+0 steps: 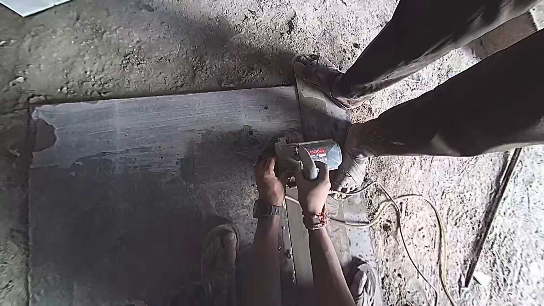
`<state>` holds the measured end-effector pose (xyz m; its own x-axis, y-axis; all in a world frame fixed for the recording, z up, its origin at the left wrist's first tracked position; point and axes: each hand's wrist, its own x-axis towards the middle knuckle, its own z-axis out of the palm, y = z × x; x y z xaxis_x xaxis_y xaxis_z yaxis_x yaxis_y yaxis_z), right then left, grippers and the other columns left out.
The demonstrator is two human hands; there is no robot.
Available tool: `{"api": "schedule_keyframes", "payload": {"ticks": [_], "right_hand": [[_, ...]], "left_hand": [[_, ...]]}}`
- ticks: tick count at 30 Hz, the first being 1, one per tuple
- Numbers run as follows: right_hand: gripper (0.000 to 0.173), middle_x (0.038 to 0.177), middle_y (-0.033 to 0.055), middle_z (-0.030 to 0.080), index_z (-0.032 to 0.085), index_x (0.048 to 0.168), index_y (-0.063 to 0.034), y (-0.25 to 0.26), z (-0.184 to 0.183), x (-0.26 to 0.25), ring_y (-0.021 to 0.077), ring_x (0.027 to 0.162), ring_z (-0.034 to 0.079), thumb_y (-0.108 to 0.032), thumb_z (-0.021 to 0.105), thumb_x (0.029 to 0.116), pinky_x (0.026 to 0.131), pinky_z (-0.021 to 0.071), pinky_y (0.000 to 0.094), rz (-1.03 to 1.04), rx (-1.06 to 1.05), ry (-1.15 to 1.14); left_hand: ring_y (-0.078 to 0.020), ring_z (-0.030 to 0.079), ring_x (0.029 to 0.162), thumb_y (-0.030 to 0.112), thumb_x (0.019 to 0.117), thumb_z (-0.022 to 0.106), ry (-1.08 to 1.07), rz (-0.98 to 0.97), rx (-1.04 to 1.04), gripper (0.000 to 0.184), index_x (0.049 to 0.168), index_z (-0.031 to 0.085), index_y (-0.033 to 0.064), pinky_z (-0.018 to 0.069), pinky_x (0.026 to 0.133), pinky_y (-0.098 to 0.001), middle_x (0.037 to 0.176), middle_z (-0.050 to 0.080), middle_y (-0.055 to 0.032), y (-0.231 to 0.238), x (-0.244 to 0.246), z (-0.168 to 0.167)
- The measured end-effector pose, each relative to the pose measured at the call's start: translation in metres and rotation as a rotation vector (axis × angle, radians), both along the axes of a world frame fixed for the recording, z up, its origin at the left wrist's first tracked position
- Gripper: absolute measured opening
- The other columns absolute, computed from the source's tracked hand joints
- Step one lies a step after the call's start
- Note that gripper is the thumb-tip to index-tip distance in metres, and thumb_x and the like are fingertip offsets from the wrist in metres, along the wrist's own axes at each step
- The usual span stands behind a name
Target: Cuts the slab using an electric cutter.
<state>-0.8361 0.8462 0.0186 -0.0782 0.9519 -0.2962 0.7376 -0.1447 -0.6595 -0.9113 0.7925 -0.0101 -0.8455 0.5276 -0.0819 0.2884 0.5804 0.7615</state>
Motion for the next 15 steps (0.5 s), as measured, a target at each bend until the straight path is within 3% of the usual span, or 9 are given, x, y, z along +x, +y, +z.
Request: {"api": "schedule_keyframes", "payload": {"ticks": [15], "right_hand": [[0.049, 0.072, 0.0081, 0.068, 0.065, 0.119, -0.0059, 0.0083, -0.0001, -0.0086, 0.0266, 0.061, 0.066, -0.022, 0.082, 0.0769, 0.058, 0.0519, 0.0505, 0.002, 0.016, -0.004]], "left_hand": [[-0.0413, 0.066, 0.112, 0.017, 0.0756, 0.087, -0.016, 0.012, -0.028, 0.047, 0.114, 0.073, -0.0071, 0.0468, 0.104, -0.0550, 0.115, 0.072, -0.0246, 0.0097, -0.0077, -0.0006]]}}
